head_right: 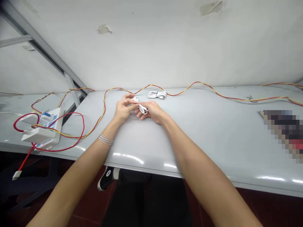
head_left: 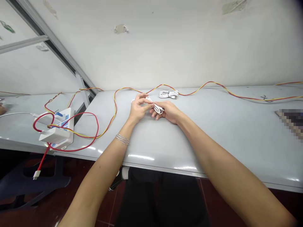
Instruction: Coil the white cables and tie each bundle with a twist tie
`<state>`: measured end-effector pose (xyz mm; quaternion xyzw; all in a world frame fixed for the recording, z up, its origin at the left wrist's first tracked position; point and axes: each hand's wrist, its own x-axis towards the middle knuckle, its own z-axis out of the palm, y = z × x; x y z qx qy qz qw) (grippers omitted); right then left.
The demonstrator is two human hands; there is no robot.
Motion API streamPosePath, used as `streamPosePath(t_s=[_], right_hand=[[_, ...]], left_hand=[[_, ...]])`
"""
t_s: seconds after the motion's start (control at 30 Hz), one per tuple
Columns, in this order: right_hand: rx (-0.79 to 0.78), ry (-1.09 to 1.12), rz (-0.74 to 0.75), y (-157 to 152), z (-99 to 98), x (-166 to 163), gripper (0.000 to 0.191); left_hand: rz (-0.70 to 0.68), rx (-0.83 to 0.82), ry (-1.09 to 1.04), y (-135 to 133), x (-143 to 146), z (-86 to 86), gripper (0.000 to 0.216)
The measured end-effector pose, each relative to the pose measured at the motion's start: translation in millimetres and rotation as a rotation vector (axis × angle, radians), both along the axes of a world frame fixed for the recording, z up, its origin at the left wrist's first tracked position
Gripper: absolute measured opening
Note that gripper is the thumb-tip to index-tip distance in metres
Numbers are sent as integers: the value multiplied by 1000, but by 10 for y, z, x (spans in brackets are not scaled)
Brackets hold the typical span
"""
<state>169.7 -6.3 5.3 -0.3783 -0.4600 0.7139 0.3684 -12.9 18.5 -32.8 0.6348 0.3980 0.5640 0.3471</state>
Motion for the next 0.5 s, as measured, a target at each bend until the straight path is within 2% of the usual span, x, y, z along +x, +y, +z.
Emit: streamPosePath(t_s=[0.13, 0.27, 0.5], right_hand=[[16, 52, -12, -3, -16, 12, 14], [64, 110, -3, -3, -59, 12, 6], [89, 138, -11, 46, -130, 19, 9]], left_hand=[[84, 8, 36, -9, 15, 4, 25], [107, -21, 60, -40, 30, 36, 25], [140, -28, 120, -85, 59, 91, 18]])
